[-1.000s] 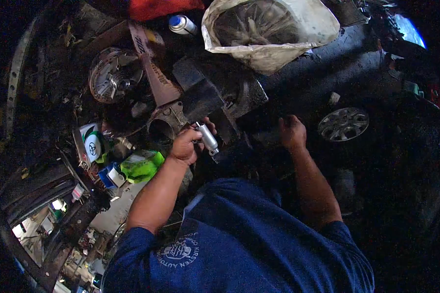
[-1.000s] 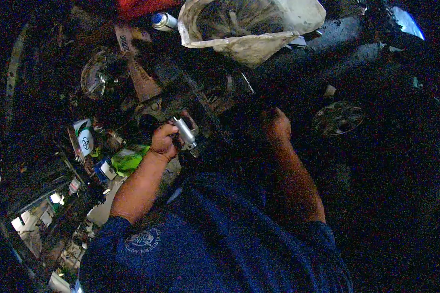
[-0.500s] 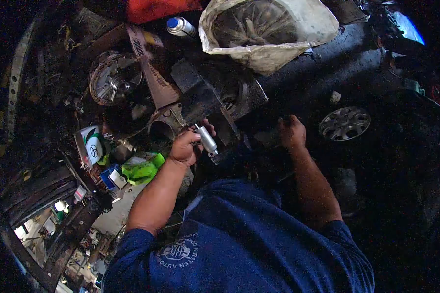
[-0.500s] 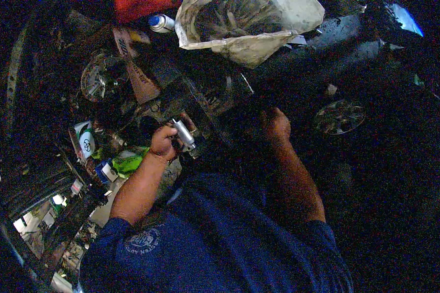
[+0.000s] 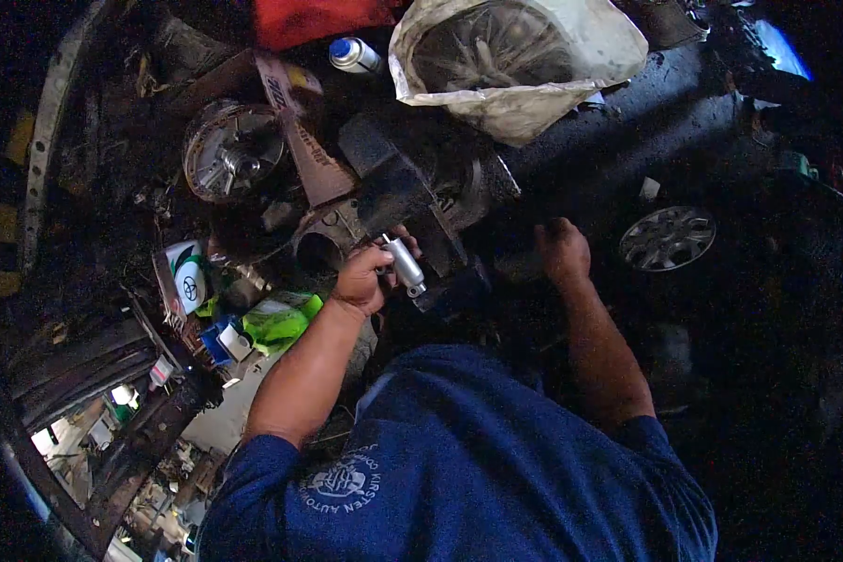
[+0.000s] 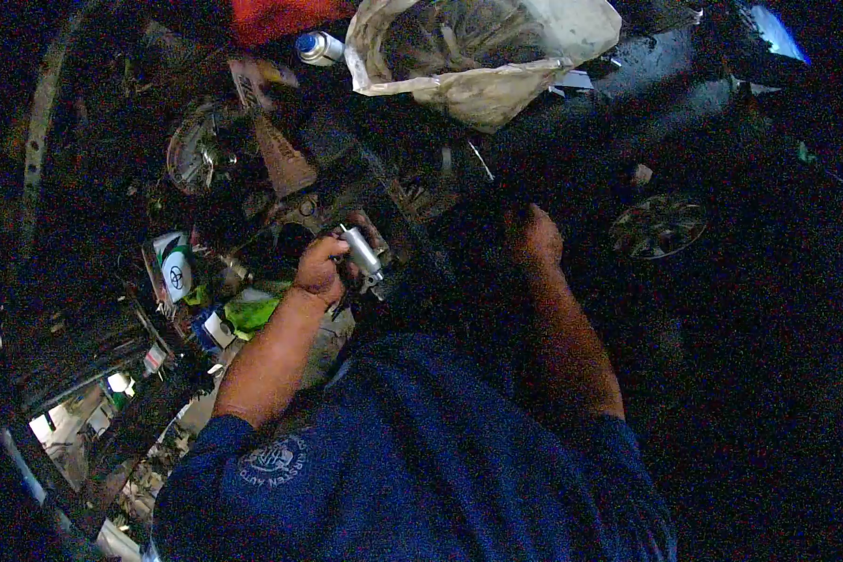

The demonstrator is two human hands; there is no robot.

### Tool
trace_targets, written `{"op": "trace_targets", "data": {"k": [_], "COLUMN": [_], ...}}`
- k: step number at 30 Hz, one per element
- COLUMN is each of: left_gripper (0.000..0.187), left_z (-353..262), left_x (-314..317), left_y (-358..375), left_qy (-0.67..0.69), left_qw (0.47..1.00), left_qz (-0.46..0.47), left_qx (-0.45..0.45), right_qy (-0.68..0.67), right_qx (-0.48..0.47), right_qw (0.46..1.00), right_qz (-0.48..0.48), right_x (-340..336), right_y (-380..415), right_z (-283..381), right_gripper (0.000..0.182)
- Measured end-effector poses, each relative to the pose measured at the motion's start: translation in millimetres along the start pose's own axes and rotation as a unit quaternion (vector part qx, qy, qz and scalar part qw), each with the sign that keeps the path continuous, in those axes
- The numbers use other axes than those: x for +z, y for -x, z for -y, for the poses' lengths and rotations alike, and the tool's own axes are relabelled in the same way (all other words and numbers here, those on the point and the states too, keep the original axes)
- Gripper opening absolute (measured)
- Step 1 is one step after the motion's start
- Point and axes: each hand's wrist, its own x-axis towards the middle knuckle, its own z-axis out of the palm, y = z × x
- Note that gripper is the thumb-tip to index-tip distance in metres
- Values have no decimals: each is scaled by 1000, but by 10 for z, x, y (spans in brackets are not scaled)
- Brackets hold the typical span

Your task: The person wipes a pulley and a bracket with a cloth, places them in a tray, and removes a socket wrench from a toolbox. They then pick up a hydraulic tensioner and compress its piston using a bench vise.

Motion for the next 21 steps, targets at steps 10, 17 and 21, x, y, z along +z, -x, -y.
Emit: {"op": "trace_targets", "data": {"k": [10, 17, 21], "left_gripper": [47, 49, 50], "left_z": [42, -11, 31], "left_x": [-27, 45, 5], "left_y": [-27, -5, -33], "left_qy": [-12, -9, 29], "left_qw": [1000, 1000, 999], "left_qz": [-10, -26, -21], "left_qx": [8, -5, 4], "right_qy": [-93, -63, -80], "right_qx": [-22, -13, -2], "right_qw": [995, 998, 997], "right_qz": [15, -1, 4], "right_x": [149, 99, 150], "right_y": [-114, -81, -107], "right_z": [-165, -56, -92], "right_gripper": [36, 36, 38]}}
